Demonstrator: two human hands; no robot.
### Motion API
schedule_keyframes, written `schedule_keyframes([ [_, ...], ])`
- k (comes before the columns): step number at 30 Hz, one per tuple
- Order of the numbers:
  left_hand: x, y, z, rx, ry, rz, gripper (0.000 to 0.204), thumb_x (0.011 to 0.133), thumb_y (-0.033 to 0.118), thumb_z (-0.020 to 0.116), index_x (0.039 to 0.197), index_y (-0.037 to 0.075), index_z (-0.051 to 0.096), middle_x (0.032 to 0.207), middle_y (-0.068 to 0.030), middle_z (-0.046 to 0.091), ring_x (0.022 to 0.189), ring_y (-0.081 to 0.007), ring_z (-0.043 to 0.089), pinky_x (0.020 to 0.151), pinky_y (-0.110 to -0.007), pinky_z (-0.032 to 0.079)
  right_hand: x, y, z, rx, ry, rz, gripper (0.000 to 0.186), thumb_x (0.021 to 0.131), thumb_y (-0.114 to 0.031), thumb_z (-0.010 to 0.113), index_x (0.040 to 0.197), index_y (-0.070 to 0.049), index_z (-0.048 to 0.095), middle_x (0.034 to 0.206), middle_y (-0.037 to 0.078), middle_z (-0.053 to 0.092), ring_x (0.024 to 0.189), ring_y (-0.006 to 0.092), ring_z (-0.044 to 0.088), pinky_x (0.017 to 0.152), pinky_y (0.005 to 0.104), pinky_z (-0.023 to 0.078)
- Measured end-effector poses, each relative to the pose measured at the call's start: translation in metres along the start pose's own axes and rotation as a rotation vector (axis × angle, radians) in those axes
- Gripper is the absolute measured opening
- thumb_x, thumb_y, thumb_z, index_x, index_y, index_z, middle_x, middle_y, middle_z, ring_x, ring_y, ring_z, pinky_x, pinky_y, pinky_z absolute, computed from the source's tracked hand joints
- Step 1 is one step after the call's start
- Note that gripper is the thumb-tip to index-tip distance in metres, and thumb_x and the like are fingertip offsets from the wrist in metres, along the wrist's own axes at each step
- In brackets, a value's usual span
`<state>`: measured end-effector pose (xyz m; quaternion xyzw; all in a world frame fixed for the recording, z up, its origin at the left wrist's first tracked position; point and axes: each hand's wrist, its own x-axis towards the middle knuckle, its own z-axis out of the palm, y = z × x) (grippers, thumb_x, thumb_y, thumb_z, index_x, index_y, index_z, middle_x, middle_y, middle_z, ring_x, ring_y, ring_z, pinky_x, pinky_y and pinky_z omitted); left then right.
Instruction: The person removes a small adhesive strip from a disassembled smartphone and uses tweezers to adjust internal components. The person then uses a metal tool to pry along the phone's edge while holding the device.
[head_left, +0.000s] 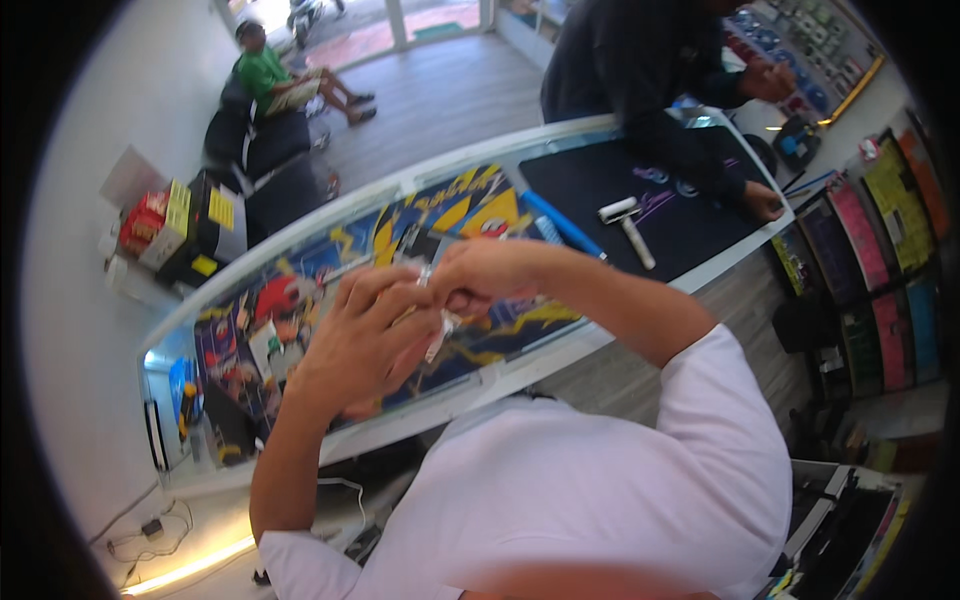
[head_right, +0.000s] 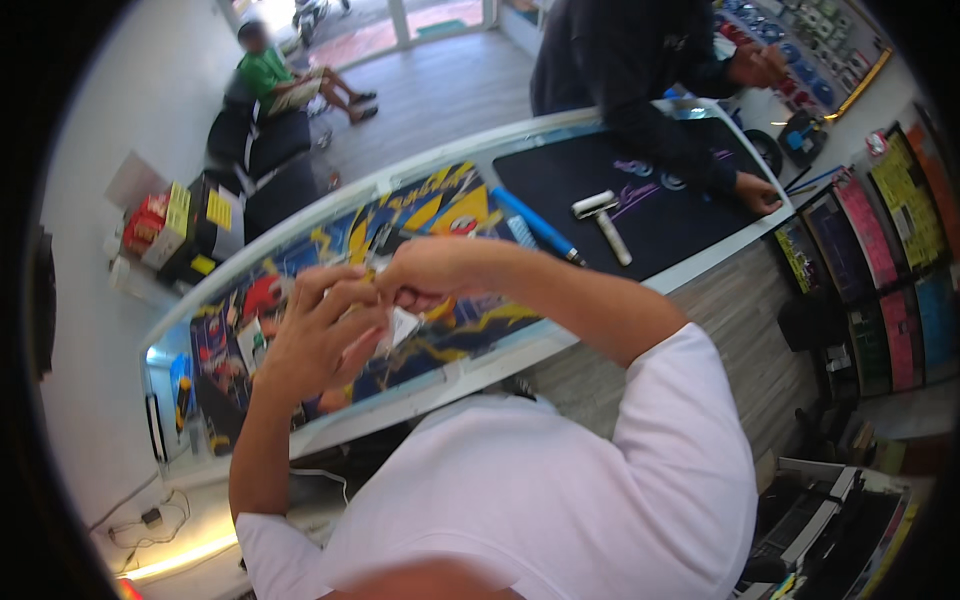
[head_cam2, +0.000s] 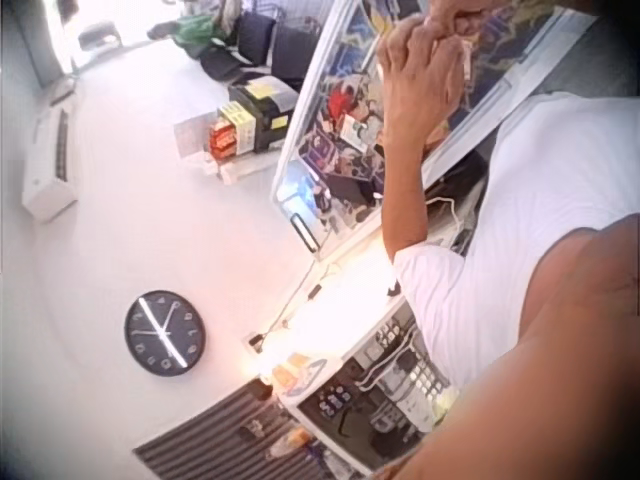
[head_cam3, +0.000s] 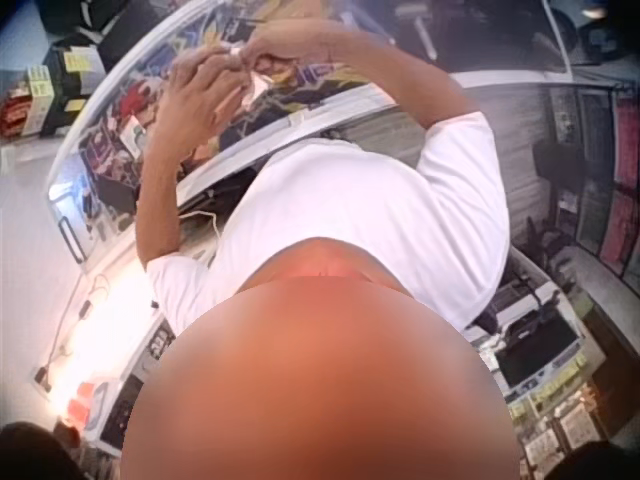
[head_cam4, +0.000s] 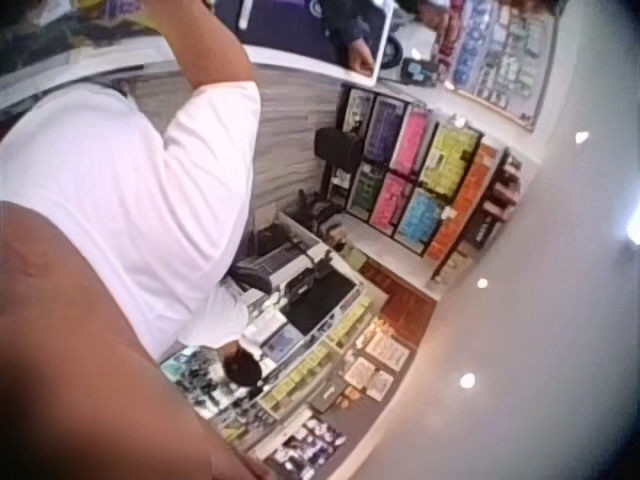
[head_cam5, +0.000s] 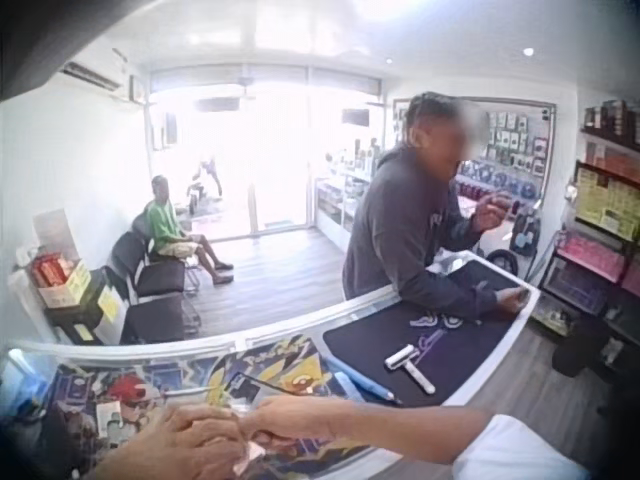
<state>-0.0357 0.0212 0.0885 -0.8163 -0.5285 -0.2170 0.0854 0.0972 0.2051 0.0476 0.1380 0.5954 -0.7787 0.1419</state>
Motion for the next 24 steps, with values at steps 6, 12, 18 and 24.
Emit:
schedule_keyframes([
  [6, -0.002, 0.002, 0.022, -0.294, 0.366, -0.421, 0.014, 0.084, 0.008, 0.072, 0.091, 0.007, 0.061, 0.106, -0.0076, 0.062, 0.109, -0.0243, 0.056, 0.096, -0.038, 0.042, -0.020, 0.016, 0.020, 0.046, 0.168, -0.531, 0.047, 0.095, -0.046, 0.066, 0.116, -0.004, 0.058, 0.100, 0.005, 0.060, 0.092, 0.0133, 0.057, 0.078, 0.0287, 0.047],
  [12, -0.010, 0.019, 0.076, -1.294, 0.728, -0.885, 0.017, 0.099, 0.022, 0.064, 0.100, 0.005, 0.059, 0.097, -0.0028, 0.062, 0.096, -0.0095, 0.056, 0.091, -0.027, 0.043, -0.034, 0.039, 0.044, -0.472, 0.643, -0.700, 0.033, 0.096, -0.029, 0.066, 0.114, -0.002, 0.068, 0.097, 0.009, 0.067, 0.085, 0.0190, 0.064, 0.073, 0.0335, 0.052],
  [18, -0.015, 0.036, 0.098, -1.760, 0.591, -1.023, 0.029, 0.099, 0.031, 0.063, 0.119, 0.009, 0.062, 0.109, -0.0002, 0.065, 0.102, -0.0110, 0.060, 0.095, -0.032, 0.047, -0.039, 0.029, 0.044, -0.769, 0.813, -0.776, 0.020, 0.094, -0.020, 0.065, 0.098, -0.003, 0.074, 0.085, 0.015, 0.069, 0.078, 0.0301, 0.066, 0.070, 0.0376, 0.052],
  [24, -0.021, 0.033, 0.104, -1.797, 0.701, -1.061, 0.031, 0.098, 0.033, 0.064, 0.121, 0.012, 0.064, 0.115, -0.0013, 0.067, 0.111, -0.0124, 0.059, 0.099, -0.036, 0.045, -0.032, 0.016, 0.040, -0.719, 0.825, -0.537, 0.024, 0.098, -0.021, 0.063, 0.104, -0.001, 0.074, 0.081, 0.009, 0.070, 0.071, 0.0105, 0.064, 0.060, 0.0263, 0.048],
])
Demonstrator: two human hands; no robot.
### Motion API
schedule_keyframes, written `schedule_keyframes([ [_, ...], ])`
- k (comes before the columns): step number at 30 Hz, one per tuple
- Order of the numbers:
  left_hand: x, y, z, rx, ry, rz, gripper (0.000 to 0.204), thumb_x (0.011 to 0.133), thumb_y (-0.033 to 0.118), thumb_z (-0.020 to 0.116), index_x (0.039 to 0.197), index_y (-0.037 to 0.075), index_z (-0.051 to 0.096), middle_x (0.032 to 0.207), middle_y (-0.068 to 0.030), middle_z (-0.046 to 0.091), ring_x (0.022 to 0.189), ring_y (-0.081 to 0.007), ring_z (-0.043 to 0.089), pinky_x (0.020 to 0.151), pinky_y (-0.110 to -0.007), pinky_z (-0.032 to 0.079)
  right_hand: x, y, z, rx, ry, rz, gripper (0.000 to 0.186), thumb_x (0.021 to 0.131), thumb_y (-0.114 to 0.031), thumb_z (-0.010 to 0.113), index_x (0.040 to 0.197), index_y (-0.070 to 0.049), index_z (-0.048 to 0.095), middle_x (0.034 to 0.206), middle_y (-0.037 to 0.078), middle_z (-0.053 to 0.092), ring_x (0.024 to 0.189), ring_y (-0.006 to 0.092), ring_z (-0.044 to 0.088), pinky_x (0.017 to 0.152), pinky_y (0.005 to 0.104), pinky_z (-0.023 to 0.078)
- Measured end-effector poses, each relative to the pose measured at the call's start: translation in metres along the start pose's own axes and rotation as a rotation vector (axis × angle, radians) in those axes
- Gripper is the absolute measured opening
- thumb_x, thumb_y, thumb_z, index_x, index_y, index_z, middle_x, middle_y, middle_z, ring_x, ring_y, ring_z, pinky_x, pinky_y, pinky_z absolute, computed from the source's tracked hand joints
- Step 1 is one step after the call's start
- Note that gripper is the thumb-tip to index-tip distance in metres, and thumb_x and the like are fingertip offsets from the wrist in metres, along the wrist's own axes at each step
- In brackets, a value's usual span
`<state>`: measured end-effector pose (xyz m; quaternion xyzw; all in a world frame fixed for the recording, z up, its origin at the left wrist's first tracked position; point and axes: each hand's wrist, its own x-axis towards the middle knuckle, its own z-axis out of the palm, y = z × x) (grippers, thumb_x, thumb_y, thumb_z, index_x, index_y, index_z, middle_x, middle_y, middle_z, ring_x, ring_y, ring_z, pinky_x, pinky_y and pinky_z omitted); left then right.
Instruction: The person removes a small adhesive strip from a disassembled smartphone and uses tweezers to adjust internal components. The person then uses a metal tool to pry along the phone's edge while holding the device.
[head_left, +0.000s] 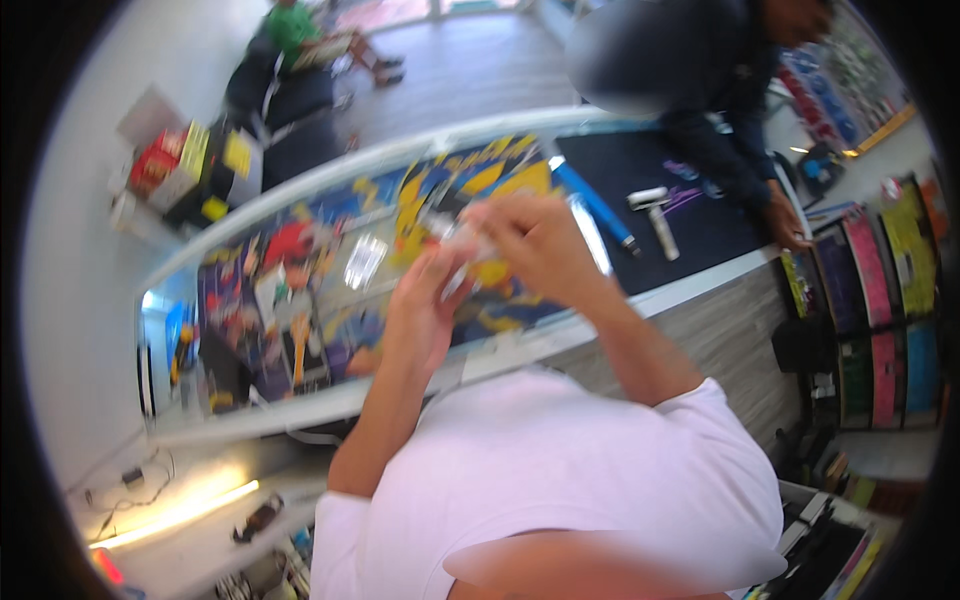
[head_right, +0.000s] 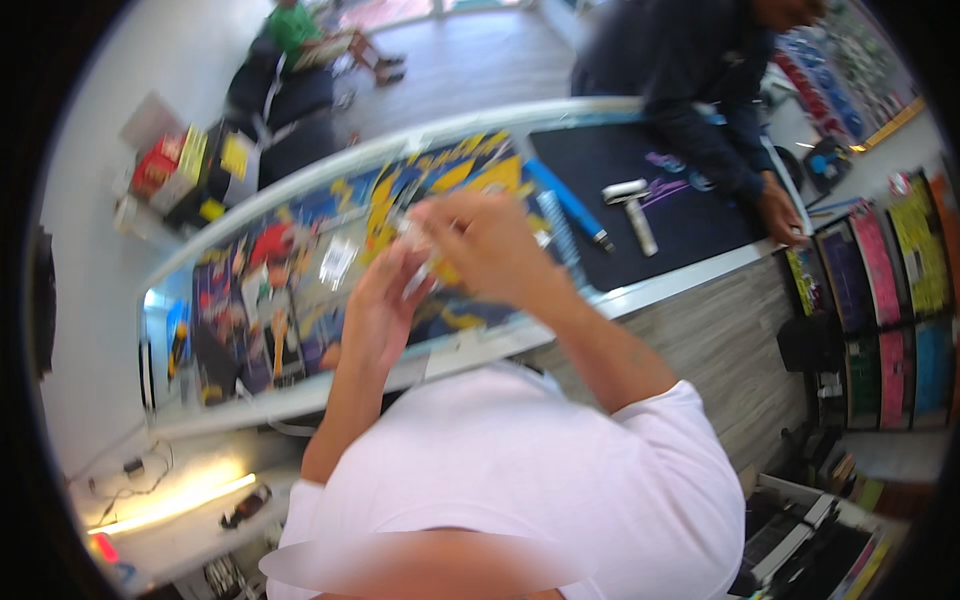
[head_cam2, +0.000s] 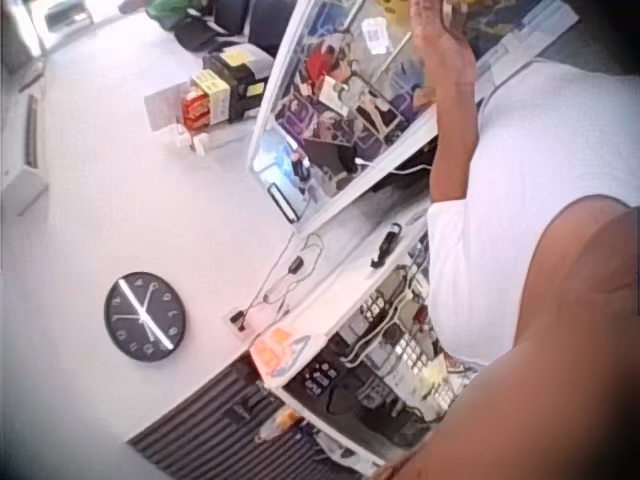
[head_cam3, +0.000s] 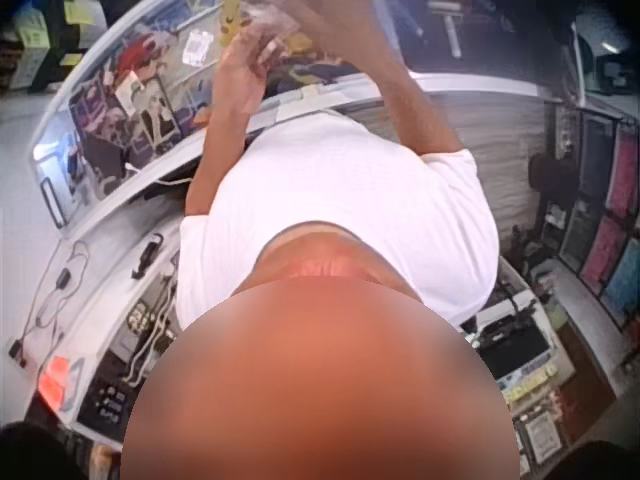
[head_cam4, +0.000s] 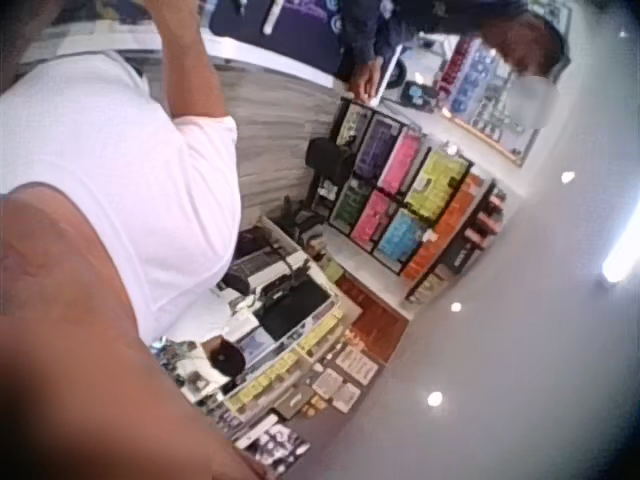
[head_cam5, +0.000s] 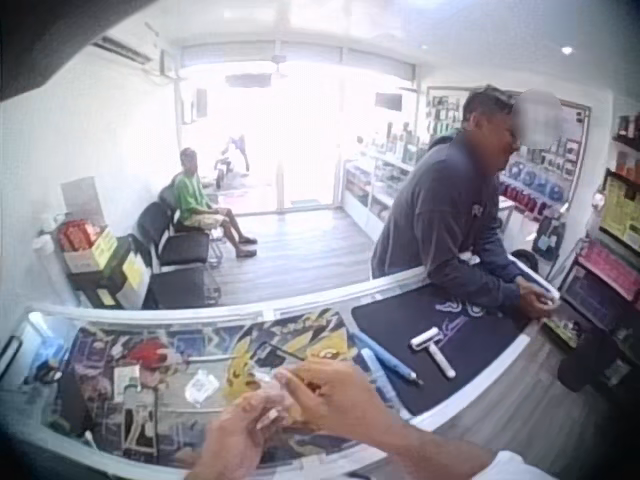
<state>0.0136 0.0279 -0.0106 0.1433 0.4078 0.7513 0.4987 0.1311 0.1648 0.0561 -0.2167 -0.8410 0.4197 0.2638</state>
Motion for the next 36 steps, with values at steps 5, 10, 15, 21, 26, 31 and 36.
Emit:
schedule_keyframes([
  [5, -0.002, 0.006, -0.001, -0.075, 0.048, 0.032, 0.031, 0.098, 0.032, 0.065, 0.119, 0.011, 0.065, 0.116, -0.0030, 0.068, 0.115, -0.0129, 0.057, 0.100, -0.035, 0.043, 0.006, 0.000, 0.004, 0.238, 0.000, 0.007, 0.023, 0.098, -0.022, 0.066, 0.108, -0.003, 0.075, 0.091, 0.004, 0.072, 0.075, 0.0071, 0.063, 0.063, 0.0207, 0.049],
  [10, -0.008, 0.010, 0.001, -0.137, 0.050, 0.020, 0.032, 0.098, 0.033, 0.065, 0.119, 0.009, 0.066, 0.118, -0.0028, 0.067, 0.116, -0.0128, 0.055, 0.100, -0.035, 0.042, 0.011, 0.001, 0.009, 0.063, 0.000, -0.083, 0.020, 0.095, -0.015, 0.070, 0.109, -0.001, 0.074, 0.095, 0.005, 0.072, 0.075, 0.0073, 0.062, 0.064, 0.0197, 0.049],
  [15, -0.008, 0.004, 0.001, -0.167, 0.062, 0.092, 0.030, 0.099, 0.029, 0.063, 0.119, 0.007, 0.066, 0.116, -0.0015, 0.067, 0.112, -0.0114, 0.057, 0.097, -0.031, 0.044, 0.010, 0.005, 0.013, 0.053, 0.041, -0.153, 0.017, 0.094, -0.011, 0.071, 0.106, 0.001, 0.073, 0.094, 0.006, 0.071, 0.072, 0.0062, 0.061, 0.062, 0.0190, 0.048],
  [21, -0.009, -0.002, 0.000, -0.089, 0.094, 0.134, 0.027, 0.100, 0.019, 0.062, 0.121, 0.003, 0.066, 0.110, -0.0042, 0.068, 0.100, -0.0114, 0.063, 0.093, -0.028, 0.048, 0.008, 0.005, 0.013, 0.246, 0.121, -0.019, 0.019, 0.094, -0.017, 0.072, 0.104, 0.000, 0.074, 0.083, 0.003, 0.070, 0.067, 0.0061, 0.061, 0.060, 0.0189, 0.048],
  [26, -0.006, 0.001, -0.004, 0.067, 0.174, 0.231, 0.026, 0.099, 0.016, 0.063, 0.120, 0.001, 0.067, 0.109, -0.0048, 0.070, 0.098, -0.0104, 0.063, 0.092, -0.026, 0.049, 0.006, 0.015, 0.000, 0.339, 0.127, 0.125, 0.024, 0.095, -0.022, 0.071, 0.105, -0.001, 0.074, 0.084, 0.002, 0.070, 0.067, 0.0060, 0.059, 0.059, 0.0186, 0.046],
  [31, -0.020, 0.013, -0.013, 0.378, 0.237, 0.477, 0.020, 0.098, 0.010, 0.065, 0.115, 0.000, 0.067, 0.108, -0.0042, 0.068, 0.099, -0.0070, 0.061, 0.089, -0.022, 0.047, 0.005, 0.026, 0.001, -0.181, 0.096, -0.122, 0.028, 0.094, -0.025, 0.073, 0.113, -0.005, 0.073, 0.088, 0.002, 0.069, 0.074, 0.0059, 0.059, 0.063, 0.0189, 0.047],
  [36, -0.026, 0.021, -0.013, 0.627, 0.160, 0.663, 0.016, 0.096, 0.005, 0.066, 0.111, 0.001, 0.068, 0.107, -0.0047, 0.067, 0.096, -0.0079, 0.060, 0.086, -0.022, 0.047, -0.005, 0.013, 0.016, 0.392, -0.250, 0.148, 0.030, 0.093, -0.024, 0.073, 0.118, -0.006, 0.072, 0.094, 0.002, 0.070, 0.083, 0.0082, 0.063, 0.074, 0.0221, 0.051],
])
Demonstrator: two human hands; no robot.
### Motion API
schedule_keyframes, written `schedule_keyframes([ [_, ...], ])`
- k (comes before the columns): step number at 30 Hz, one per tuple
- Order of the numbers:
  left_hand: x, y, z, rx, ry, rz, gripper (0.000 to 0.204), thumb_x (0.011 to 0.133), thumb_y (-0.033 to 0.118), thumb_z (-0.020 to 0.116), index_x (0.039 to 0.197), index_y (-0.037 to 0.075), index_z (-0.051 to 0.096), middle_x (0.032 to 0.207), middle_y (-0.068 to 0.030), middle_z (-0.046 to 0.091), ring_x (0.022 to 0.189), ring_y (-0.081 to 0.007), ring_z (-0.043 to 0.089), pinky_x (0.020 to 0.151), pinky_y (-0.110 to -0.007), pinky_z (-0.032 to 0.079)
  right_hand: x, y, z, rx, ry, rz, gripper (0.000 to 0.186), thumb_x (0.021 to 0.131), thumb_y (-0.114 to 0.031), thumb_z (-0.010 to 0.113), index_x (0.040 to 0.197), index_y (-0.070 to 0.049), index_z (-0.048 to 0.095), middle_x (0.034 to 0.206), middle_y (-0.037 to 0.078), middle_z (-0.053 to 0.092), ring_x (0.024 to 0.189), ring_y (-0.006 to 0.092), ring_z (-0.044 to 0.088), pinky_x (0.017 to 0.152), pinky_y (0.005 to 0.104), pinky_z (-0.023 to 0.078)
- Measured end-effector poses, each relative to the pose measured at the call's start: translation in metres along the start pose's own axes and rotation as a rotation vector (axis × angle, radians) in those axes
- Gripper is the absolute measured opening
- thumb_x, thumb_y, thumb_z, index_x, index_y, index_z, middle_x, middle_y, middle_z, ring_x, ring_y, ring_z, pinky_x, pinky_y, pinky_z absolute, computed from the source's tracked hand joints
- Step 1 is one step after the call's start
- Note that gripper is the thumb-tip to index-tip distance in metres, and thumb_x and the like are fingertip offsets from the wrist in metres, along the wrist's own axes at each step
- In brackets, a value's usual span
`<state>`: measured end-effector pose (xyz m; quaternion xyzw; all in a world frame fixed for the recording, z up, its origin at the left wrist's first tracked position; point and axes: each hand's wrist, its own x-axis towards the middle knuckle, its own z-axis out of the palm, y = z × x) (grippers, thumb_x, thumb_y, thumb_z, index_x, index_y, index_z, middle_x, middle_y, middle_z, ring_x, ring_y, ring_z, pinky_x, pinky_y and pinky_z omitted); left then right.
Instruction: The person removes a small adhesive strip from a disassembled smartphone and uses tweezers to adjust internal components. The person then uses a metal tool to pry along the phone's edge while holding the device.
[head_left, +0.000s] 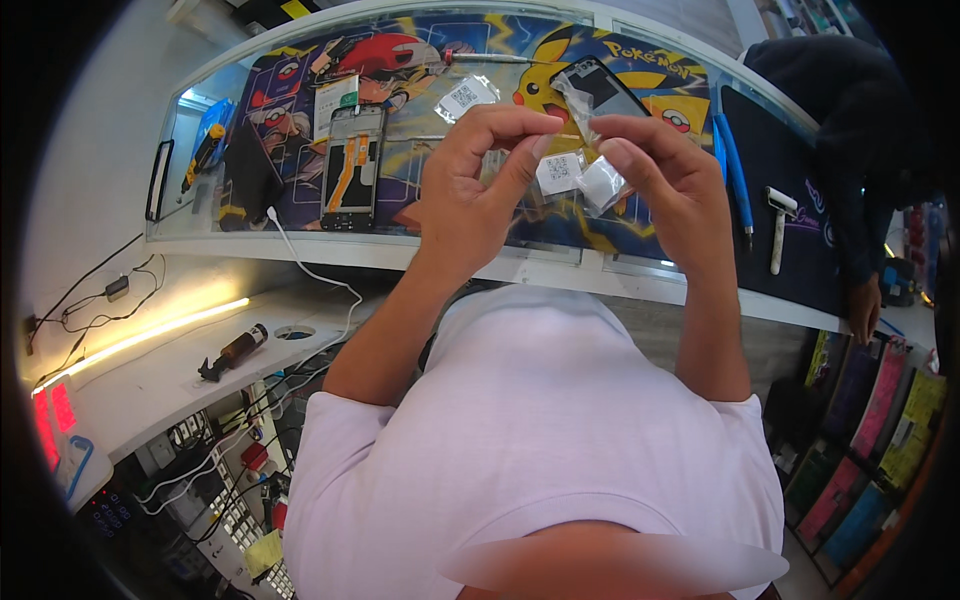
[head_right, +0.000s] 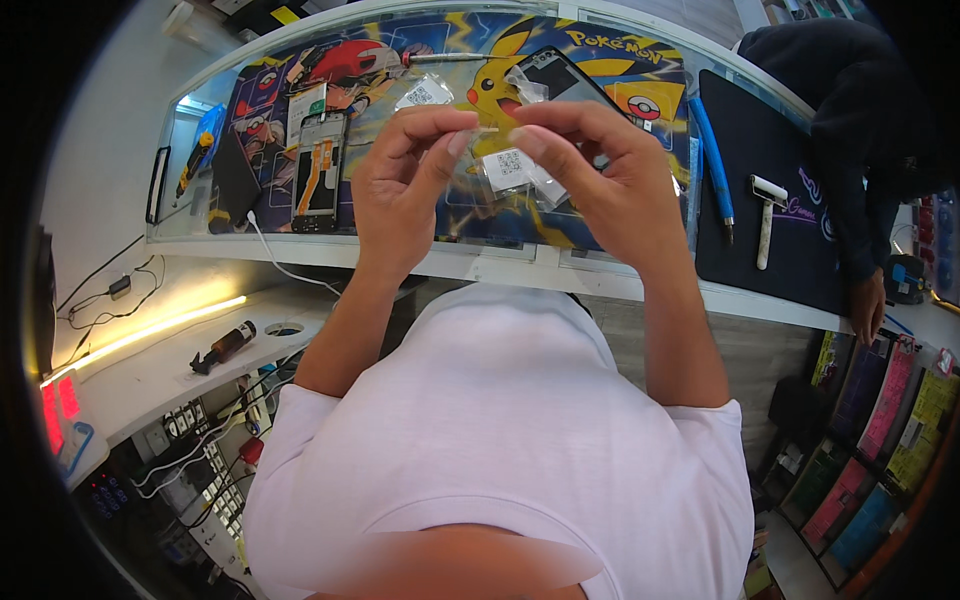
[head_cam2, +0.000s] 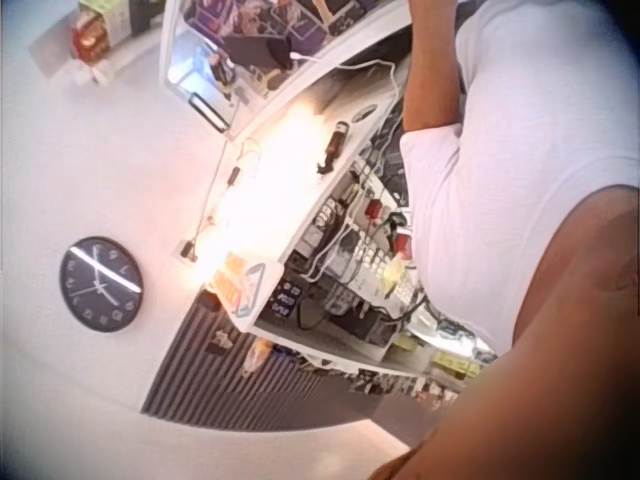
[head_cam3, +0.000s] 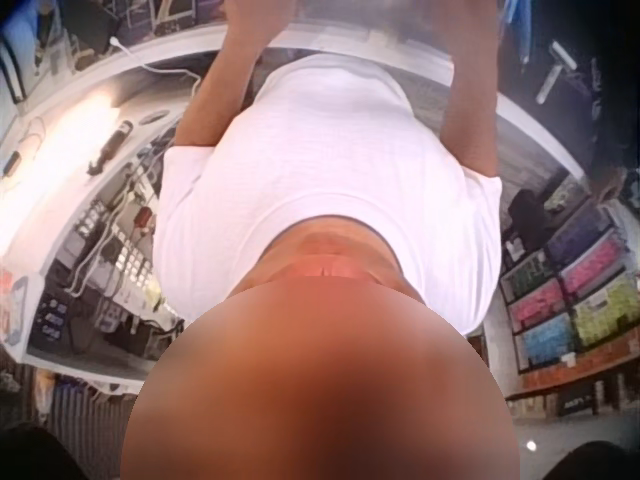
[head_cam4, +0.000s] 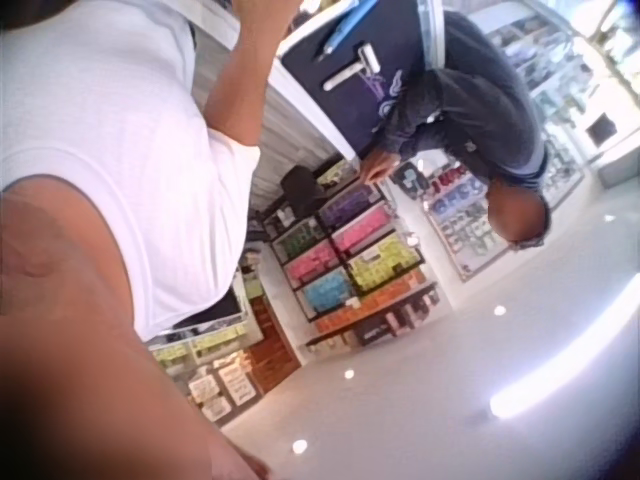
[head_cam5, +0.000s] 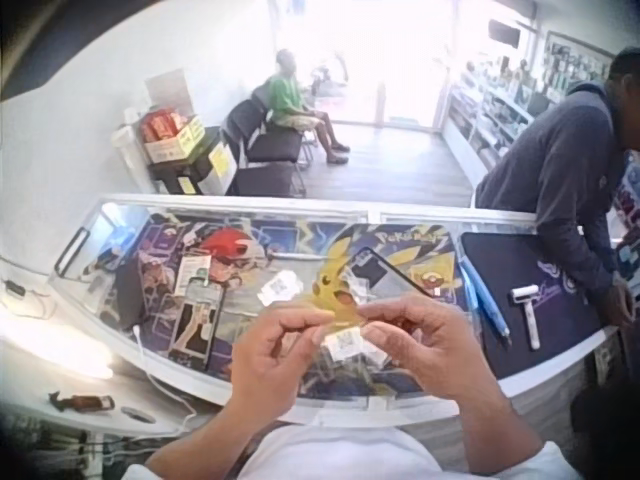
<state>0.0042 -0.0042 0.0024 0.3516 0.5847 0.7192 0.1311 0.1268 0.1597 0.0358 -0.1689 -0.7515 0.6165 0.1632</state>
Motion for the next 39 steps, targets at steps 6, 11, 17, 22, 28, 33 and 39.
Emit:
schedule_keyframes([
  [6, -0.006, 0.012, 0.002, -0.043, 0.030, -0.005, 0.016, 0.095, 0.008, 0.066, 0.110, 0.003, 0.069, 0.105, -0.0047, 0.068, 0.091, -0.0105, 0.061, 0.084, -0.025, 0.049, 0.003, -0.005, 0.024, 0.308, -0.050, -0.009, 0.022, 0.096, -0.016, 0.070, 0.109, 0.001, 0.070, 0.093, 0.005, 0.071, 0.087, 0.0081, 0.065, 0.078, 0.0215, 0.052],
  [11, -0.008, 0.020, -0.008, -0.090, 0.100, -0.147, 0.022, 0.096, 0.019, 0.069, 0.112, 0.003, 0.067, 0.103, -0.0039, 0.068, 0.093, -0.0101, 0.061, 0.083, -0.024, 0.048, 0.002, -0.005, 0.028, 0.306, -0.040, 0.007, 0.019, 0.095, -0.015, 0.070, 0.106, 0.001, 0.070, 0.090, 0.003, 0.070, 0.085, 0.0078, 0.064, 0.075, 0.0214, 0.051],
  [17, -0.006, 0.025, -0.020, -0.215, 0.000, -0.339, 0.026, 0.095, 0.024, 0.071, 0.112, 0.004, 0.065, 0.101, -0.0025, 0.068, 0.092, -0.0088, 0.062, 0.082, -0.023, 0.049, 0.004, -0.008, 0.039, 0.226, -0.068, 0.021, 0.019, 0.094, -0.017, 0.072, 0.105, -0.001, 0.070, 0.089, 0.002, 0.069, 0.083, 0.0062, 0.062, 0.072, 0.0204, 0.049],
  [22, -0.005, 0.018, -0.010, -0.393, 0.097, -0.209, 0.020, 0.096, 0.021, 0.071, 0.105, 0.005, 0.064, 0.103, -0.0017, 0.063, 0.092, -0.0094, 0.062, 0.079, -0.024, 0.049, 0.005, -0.011, 0.054, 0.397, -0.010, -0.016, 0.021, 0.093, -0.018, 0.073, 0.107, -0.002, 0.072, 0.094, 0.003, 0.072, 0.080, 0.0066, 0.062, 0.068, 0.0198, 0.046],
  [28, -0.005, 0.004, -0.011, -0.254, 0.149, -0.045, 0.016, 0.095, 0.019, 0.071, 0.104, 0.008, 0.065, 0.109, -0.0033, 0.054, 0.096, -0.0111, 0.058, 0.081, -0.028, 0.049, 0.008, -0.008, 0.068, 0.567, 0.040, 0.104, 0.023, 0.092, -0.019, 0.073, 0.108, -0.002, 0.074, 0.094, 0.006, 0.073, 0.077, 0.0090, 0.061, 0.063, 0.0209, 0.044],
  [33, -0.006, 0.002, -0.020, -0.116, 0.157, 0.012, 0.017, 0.093, 0.019, 0.072, 0.105, 0.009, 0.067, 0.110, -0.0048, 0.054, 0.097, -0.0121, 0.057, 0.083, -0.028, 0.048, 0.009, -0.007, 0.075, 0.610, 0.026, 0.115, 0.023, 0.093, -0.020, 0.073, 0.108, -0.002, 0.074, 0.091, 0.006, 0.073, 0.074, 0.0087, 0.060, 0.062, 0.0200, 0.043],
  [39, -0.006, 0.008, -0.031, 0.317, 0.292, 0.273, 0.017, 0.085, 0.017, 0.078, 0.101, 0.016, 0.073, 0.107, -0.0019, 0.056, 0.099, -0.0156, 0.049, 0.089, -0.034, 0.040, 0.011, -0.010, 0.079, 0.504, 0.078, 0.087, 0.023, 0.094, -0.021, 0.071, 0.108, -0.002, 0.072, 0.089, 0.004, 0.073, 0.074, 0.0065, 0.061, 0.060, 0.0190, 0.042],
])
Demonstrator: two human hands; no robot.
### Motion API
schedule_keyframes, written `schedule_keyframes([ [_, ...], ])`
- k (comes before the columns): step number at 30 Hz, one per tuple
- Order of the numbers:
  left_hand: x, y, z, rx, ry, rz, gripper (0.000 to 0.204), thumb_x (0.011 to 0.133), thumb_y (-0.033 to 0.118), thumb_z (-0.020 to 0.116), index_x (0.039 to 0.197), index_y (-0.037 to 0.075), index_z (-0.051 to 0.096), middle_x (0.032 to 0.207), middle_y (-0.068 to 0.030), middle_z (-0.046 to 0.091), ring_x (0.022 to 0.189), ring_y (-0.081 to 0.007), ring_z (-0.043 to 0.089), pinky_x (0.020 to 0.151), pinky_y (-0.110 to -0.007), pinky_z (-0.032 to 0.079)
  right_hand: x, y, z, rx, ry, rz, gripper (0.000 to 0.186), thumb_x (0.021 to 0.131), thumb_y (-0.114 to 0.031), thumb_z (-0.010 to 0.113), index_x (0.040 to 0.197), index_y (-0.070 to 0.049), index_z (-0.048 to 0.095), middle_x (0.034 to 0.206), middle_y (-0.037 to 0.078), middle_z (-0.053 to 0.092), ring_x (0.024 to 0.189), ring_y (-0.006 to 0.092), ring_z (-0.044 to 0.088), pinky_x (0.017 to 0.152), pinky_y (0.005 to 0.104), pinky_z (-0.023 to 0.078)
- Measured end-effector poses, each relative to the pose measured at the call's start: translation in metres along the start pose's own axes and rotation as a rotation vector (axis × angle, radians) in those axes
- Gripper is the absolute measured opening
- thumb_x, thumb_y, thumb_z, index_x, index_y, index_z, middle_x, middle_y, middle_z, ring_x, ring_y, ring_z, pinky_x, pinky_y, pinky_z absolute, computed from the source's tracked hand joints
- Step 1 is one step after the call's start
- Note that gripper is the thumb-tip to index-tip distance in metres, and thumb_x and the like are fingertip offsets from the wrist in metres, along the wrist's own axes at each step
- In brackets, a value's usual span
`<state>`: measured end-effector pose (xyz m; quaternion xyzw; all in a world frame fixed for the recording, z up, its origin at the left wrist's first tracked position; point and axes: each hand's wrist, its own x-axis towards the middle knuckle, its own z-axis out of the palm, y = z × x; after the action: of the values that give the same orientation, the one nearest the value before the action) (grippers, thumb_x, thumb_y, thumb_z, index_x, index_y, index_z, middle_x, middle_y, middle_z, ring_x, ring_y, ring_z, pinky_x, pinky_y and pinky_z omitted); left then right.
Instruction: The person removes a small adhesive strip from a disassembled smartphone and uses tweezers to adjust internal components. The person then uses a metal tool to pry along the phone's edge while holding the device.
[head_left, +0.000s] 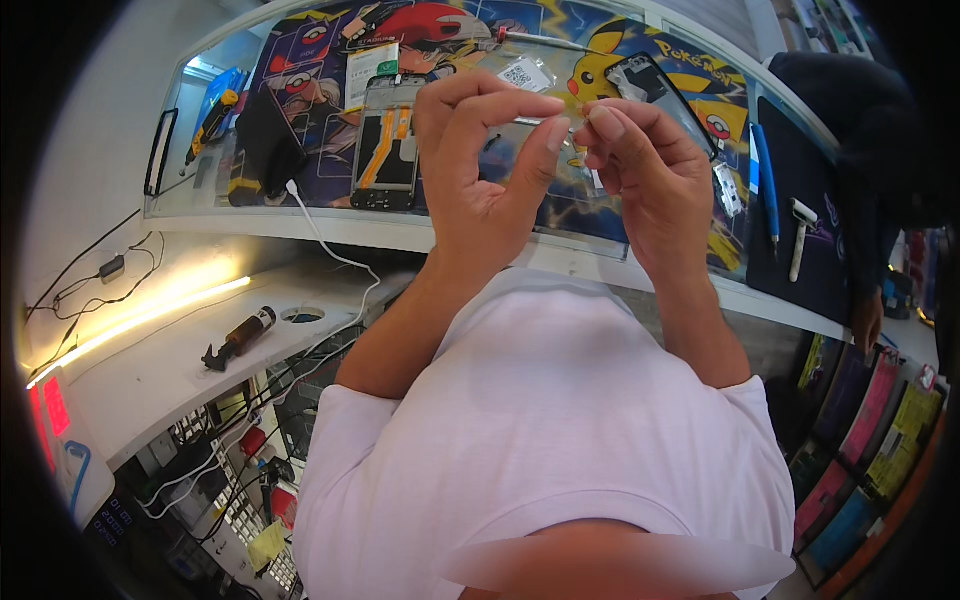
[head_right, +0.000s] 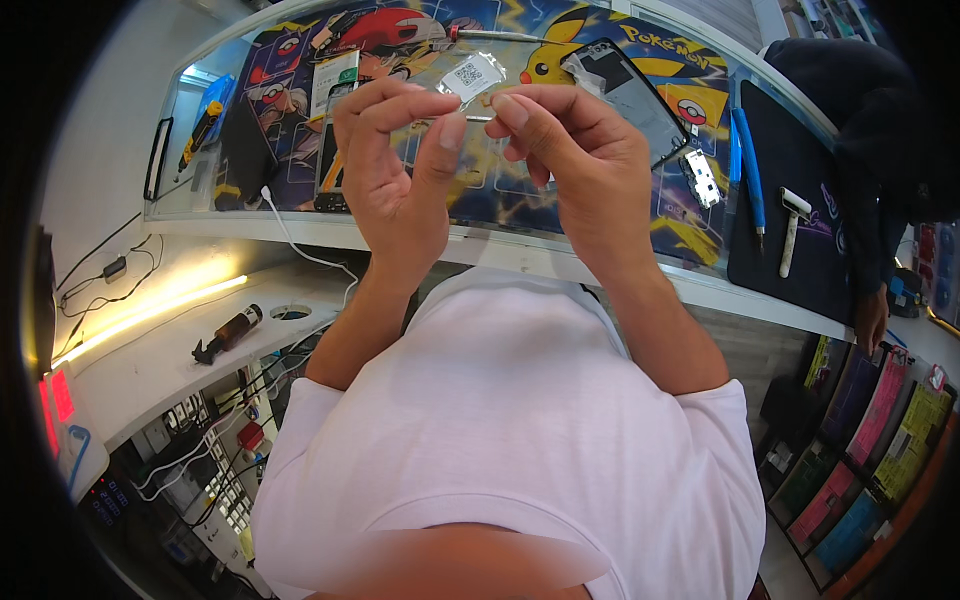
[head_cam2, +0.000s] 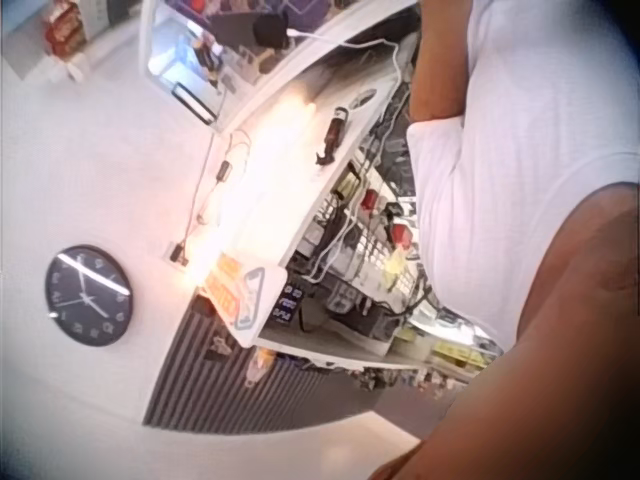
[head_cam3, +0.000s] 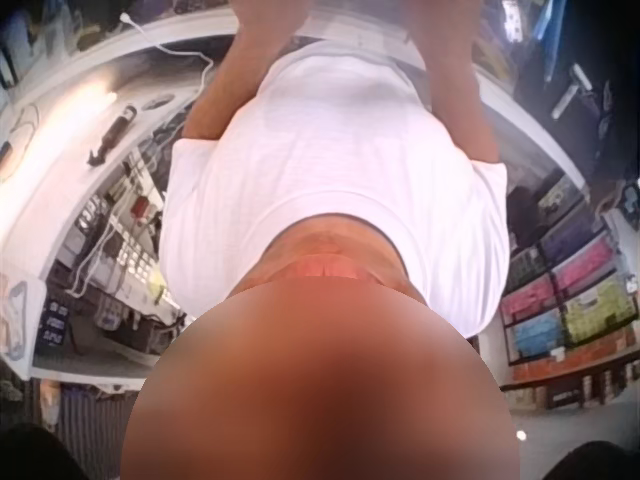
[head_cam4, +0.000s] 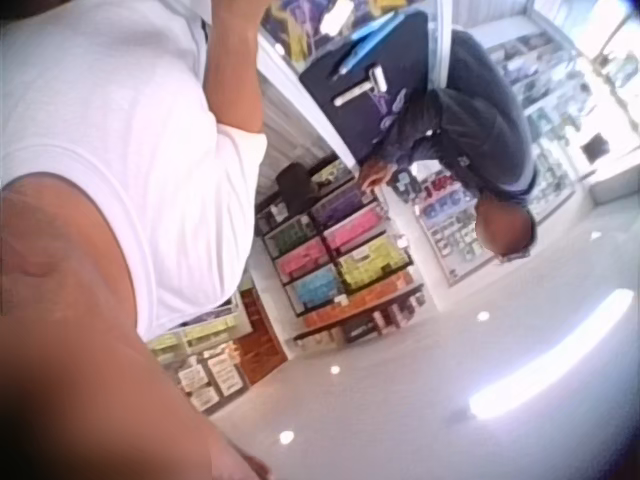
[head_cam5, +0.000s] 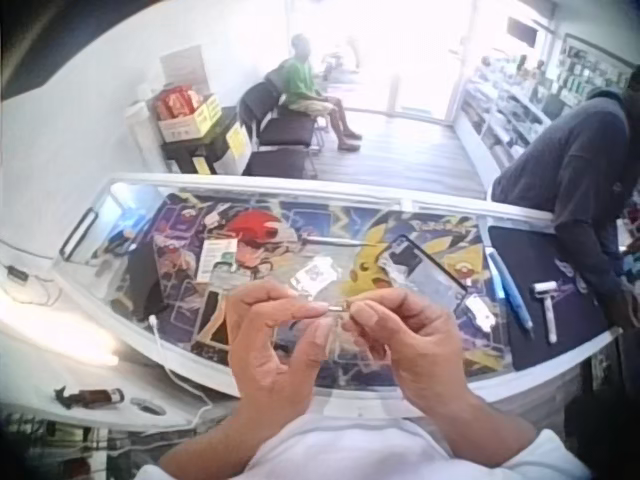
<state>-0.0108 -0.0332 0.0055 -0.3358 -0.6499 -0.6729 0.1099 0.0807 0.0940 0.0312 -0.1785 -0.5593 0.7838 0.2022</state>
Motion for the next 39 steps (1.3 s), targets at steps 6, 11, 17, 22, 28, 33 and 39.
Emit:
schedule_keyframes([
  [6, 0.010, -0.002, -0.004, 0.447, -0.026, 0.349, 0.020, 0.078, 0.016, 0.082, 0.096, 0.022, 0.077, 0.100, 0.0033, 0.057, 0.100, -0.0172, 0.045, 0.091, -0.035, 0.030, -0.003, -0.003, -0.001, -0.070, -0.022, -0.070, 0.025, 0.094, -0.021, 0.072, 0.109, -0.002, 0.071, 0.090, 0.003, 0.072, 0.077, 0.0046, 0.061, 0.060, 0.0179, 0.042],
  [11, 0.012, -0.001, 0.003, 0.403, -0.047, 0.312, 0.018, 0.078, 0.017, 0.082, 0.096, 0.021, 0.077, 0.099, 0.0034, 0.057, 0.101, -0.0171, 0.045, 0.090, -0.034, 0.031, -0.006, -0.006, -0.005, 0.042, -0.069, -0.048, 0.024, 0.094, -0.020, 0.072, 0.110, -0.002, 0.071, 0.094, 0.003, 0.072, 0.080, 0.0050, 0.061, 0.060, 0.0182, 0.042],
  [17, 0.008, -0.001, 0.017, 0.170, -0.053, 0.179, 0.018, 0.081, 0.017, 0.081, 0.098, 0.020, 0.077, 0.099, 0.0026, 0.057, 0.100, -0.0166, 0.045, 0.090, -0.033, 0.031, -0.007, -0.006, -0.014, 0.239, -0.098, 0.043, 0.022, 0.097, -0.016, 0.068, 0.113, -0.002, 0.068, 0.095, 0.006, 0.071, 0.082, 0.0077, 0.064, 0.061, 0.0185, 0.045],
  [22, 0.005, 0.002, 0.023, 0.155, -0.039, 0.160, 0.019, 0.081, 0.018, 0.081, 0.099, 0.019, 0.076, 0.100, 0.0023, 0.056, 0.099, -0.0163, 0.046, 0.089, -0.033, 0.030, -0.007, -0.004, -0.021, 0.270, -0.102, 0.016, 0.025, 0.096, -0.021, 0.069, 0.111, -0.002, 0.068, 0.096, 0.002, 0.070, 0.083, 0.0061, 0.061, 0.062, 0.0200, 0.044],
  [28, 0.005, 0.009, 0.025, 0.386, -0.029, 0.349, 0.019, 0.079, 0.021, 0.082, 0.097, 0.021, 0.076, 0.098, 0.0038, 0.053, 0.101, -0.0153, 0.043, 0.091, -0.033, 0.027, -0.008, -0.005, -0.026, 0.250, -0.128, -0.067, 0.025, 0.099, -0.016, 0.065, 0.116, 0.001, 0.065, 0.095, 0.007, 0.069, 0.080, 0.0079, 0.062, 0.062, 0.0193, 0.044],
  [33, 0.006, 0.011, 0.027, 0.412, -0.043, 0.327, 0.019, 0.079, 0.022, 0.083, 0.097, 0.022, 0.078, 0.097, 0.0039, 0.052, 0.100, -0.0155, 0.042, 0.091, -0.033, 0.027, -0.011, -0.006, -0.028, 0.207, -0.119, -0.083, 0.023, 0.097, -0.016, 0.069, 0.113, 0.000, 0.067, 0.097, 0.003, 0.070, 0.082, 0.0054, 0.061, 0.062, 0.0187, 0.044],
  [39, 0.008, 0.015, 0.026, 0.337, -0.080, 0.285, 0.019, 0.078, 0.022, 0.083, 0.097, 0.022, 0.079, 0.095, 0.0041, 0.053, 0.100, -0.0155, 0.043, 0.091, -0.033, 0.028, -0.011, -0.007, -0.028, 0.167, -0.092, -0.179, 0.019, 0.094, -0.012, 0.071, 0.109, -0.001, 0.069, 0.101, 0.002, 0.070, 0.083, 0.0043, 0.060, 0.064, 0.0175, 0.044],
])
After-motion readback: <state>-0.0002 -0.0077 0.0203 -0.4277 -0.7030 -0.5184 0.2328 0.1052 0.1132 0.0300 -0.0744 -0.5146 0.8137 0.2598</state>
